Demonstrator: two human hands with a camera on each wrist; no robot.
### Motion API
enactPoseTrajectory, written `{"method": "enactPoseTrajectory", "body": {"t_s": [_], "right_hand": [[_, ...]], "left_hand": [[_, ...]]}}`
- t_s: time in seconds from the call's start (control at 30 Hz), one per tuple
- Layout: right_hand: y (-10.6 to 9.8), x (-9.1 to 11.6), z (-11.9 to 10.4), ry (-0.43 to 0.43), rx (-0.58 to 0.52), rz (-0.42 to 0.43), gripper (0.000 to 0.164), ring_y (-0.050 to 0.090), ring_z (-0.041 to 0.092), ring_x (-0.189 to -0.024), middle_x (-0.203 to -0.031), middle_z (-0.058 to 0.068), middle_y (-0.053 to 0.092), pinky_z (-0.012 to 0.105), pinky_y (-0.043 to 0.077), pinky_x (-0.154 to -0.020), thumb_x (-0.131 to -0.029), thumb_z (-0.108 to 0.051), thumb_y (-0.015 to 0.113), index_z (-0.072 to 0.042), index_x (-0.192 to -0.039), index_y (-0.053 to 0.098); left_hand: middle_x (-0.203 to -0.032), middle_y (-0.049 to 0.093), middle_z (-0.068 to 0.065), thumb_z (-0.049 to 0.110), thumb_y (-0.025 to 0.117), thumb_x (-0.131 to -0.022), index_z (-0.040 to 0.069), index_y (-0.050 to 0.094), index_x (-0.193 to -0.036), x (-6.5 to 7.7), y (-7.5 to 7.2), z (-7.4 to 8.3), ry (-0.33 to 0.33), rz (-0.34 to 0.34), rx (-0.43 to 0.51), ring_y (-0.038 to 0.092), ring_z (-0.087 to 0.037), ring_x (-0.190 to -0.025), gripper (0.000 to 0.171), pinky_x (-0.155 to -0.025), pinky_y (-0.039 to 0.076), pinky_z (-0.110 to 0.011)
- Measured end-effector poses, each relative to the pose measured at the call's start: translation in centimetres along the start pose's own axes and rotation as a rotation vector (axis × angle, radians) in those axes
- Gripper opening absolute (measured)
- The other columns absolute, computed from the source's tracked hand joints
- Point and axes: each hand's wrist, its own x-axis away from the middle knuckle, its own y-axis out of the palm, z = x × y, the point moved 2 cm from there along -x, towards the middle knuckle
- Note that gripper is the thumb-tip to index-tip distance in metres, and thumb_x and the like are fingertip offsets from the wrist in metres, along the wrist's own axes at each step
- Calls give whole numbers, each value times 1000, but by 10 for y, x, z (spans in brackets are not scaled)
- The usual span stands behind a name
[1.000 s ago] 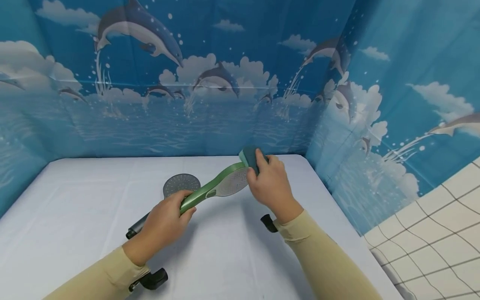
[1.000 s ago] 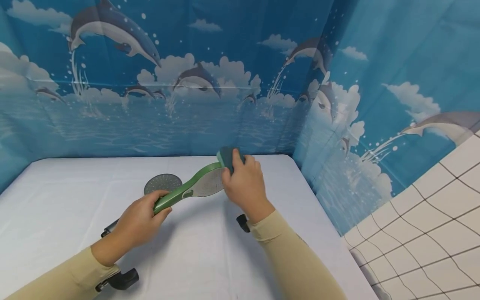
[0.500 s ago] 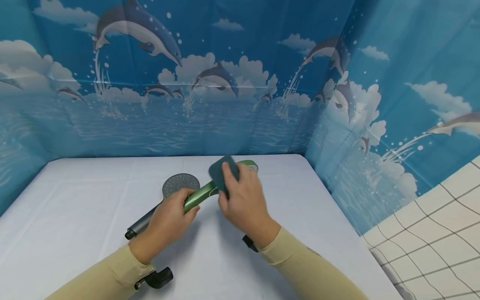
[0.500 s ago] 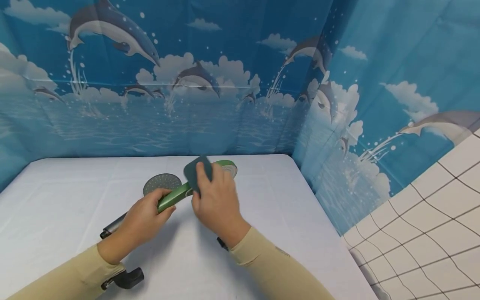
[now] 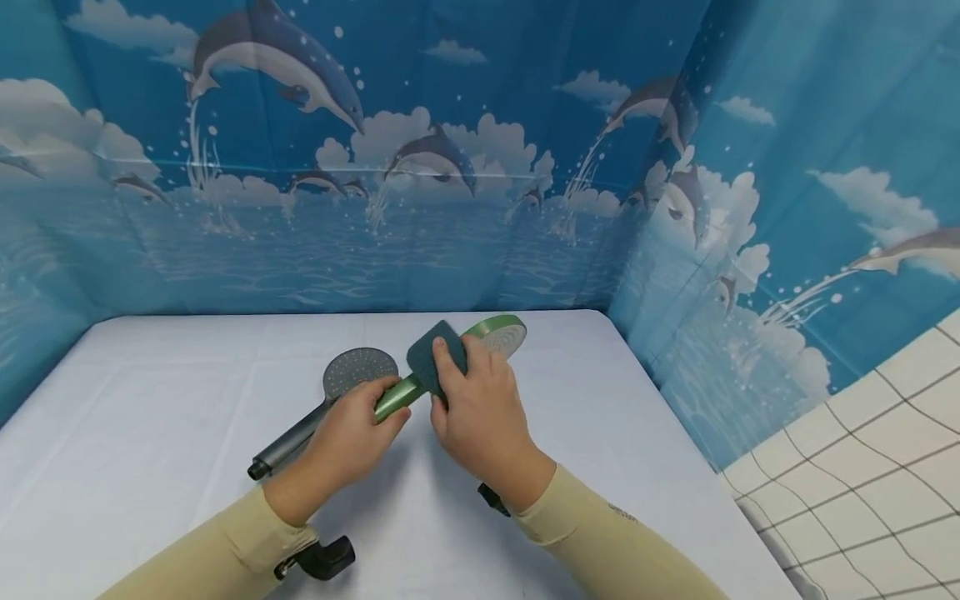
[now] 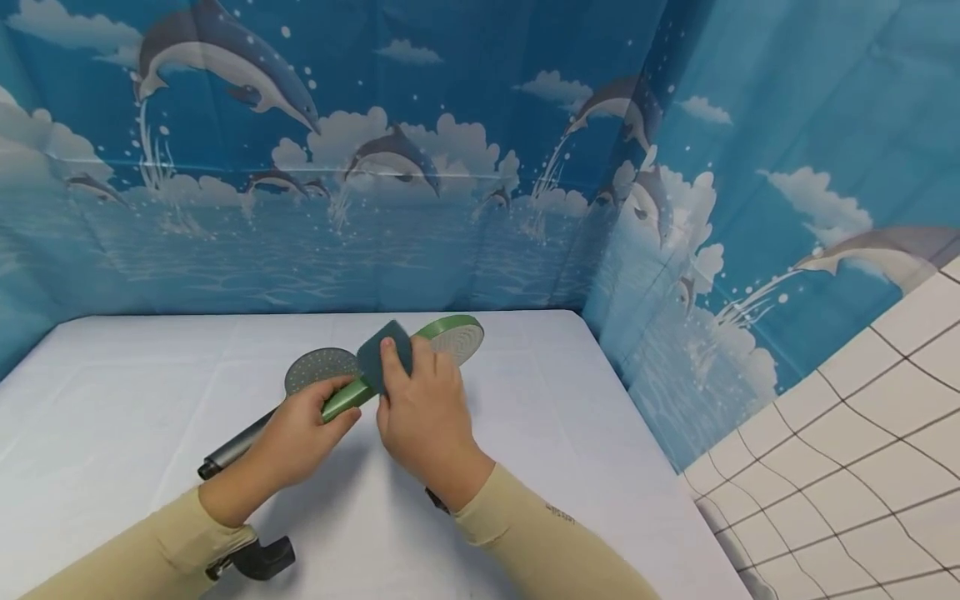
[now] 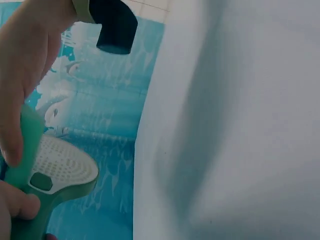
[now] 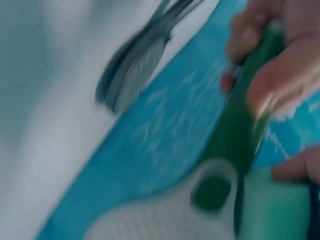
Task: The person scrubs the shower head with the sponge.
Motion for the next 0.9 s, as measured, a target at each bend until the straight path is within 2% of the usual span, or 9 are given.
{"method": "enactPoseTrajectory", "body": {"t_s": [0.13,0.23,0.4,0.5,0.57,0.63,0.77,0.83,0.9], "right_hand": [[4,8,-16,-97,-67,-41,61,55,31,-99,-140,24,55,43,51,-86,-98,-28,72,-5,-152,56],[3,6,-13,-94,-45,-17,61,55,31,-97,-141,23,54,44,50,-85,-97,-28,74,-8,-152,56],[-9,-8,17,33,-5,46,64,56,38,-104,-143,27,53,51,50,-87,-95,-24,77,-8,-153,55],[-15,-13,35,134,-42,56,65,53,43,-103,-145,31,49,54,48,-86,-96,-22,75,-5,-154,52],[-16,-12,38,162,-66,53,64,52,43,-101,-145,32,48,55,48,-86,-97,-21,73,-4,-155,51],[-13,-10,33,128,-63,44,65,54,43,-103,-144,31,49,54,49,-86,-96,-22,74,-3,-154,52],[-1,-2,9,7,-9,6,65,56,36,-104,-143,26,52,49,51,-87,-95,-26,76,-7,-153,55],[1,0,4,-2,4,-7,65,57,34,-104,-144,26,51,47,51,-87,-95,-28,76,-8,-153,55],[-4,-3,12,29,-23,0,64,56,37,-102,-145,28,50,50,52,-86,-97,-27,74,-7,-154,53]], "left_hand": [[-90,63,-9,21,59,-107,3,62,-138,-1,0,-1,-12,-46,74,55,-16,-66,36,-61,48,-33],[-89,63,-9,20,60,-106,2,61,-137,-1,-2,-2,-29,-56,103,55,-17,-65,36,-60,48,-34],[-104,68,-9,21,66,-104,2,53,-148,-2,-6,-2,-74,-78,91,60,-17,-79,50,-68,49,-34],[-100,69,-8,21,66,-104,4,52,-149,-1,-7,-2,-92,-107,107,61,-17,-77,51,-65,50,-34],[-101,69,-8,21,66,-103,3,52,-149,-2,-6,-3,-86,-118,102,61,-17,-77,51,-64,50,-34],[-103,68,-9,23,66,-103,2,52,-149,-2,-5,-4,-74,-119,88,60,-18,-77,52,-65,50,-34],[-115,68,-11,32,62,-107,3,53,-149,-3,-5,-4,-58,-103,80,61,-18,-84,52,-70,51,-34],[-116,69,-11,36,59,-108,4,53,-149,-2,-5,-3,-54,-89,85,62,-18,-83,52,-70,51,-35],[-114,68,-11,40,56,-110,5,53,-150,-2,-5,-4,-52,-80,98,60,-18,-82,53,-69,50,-35]]}}
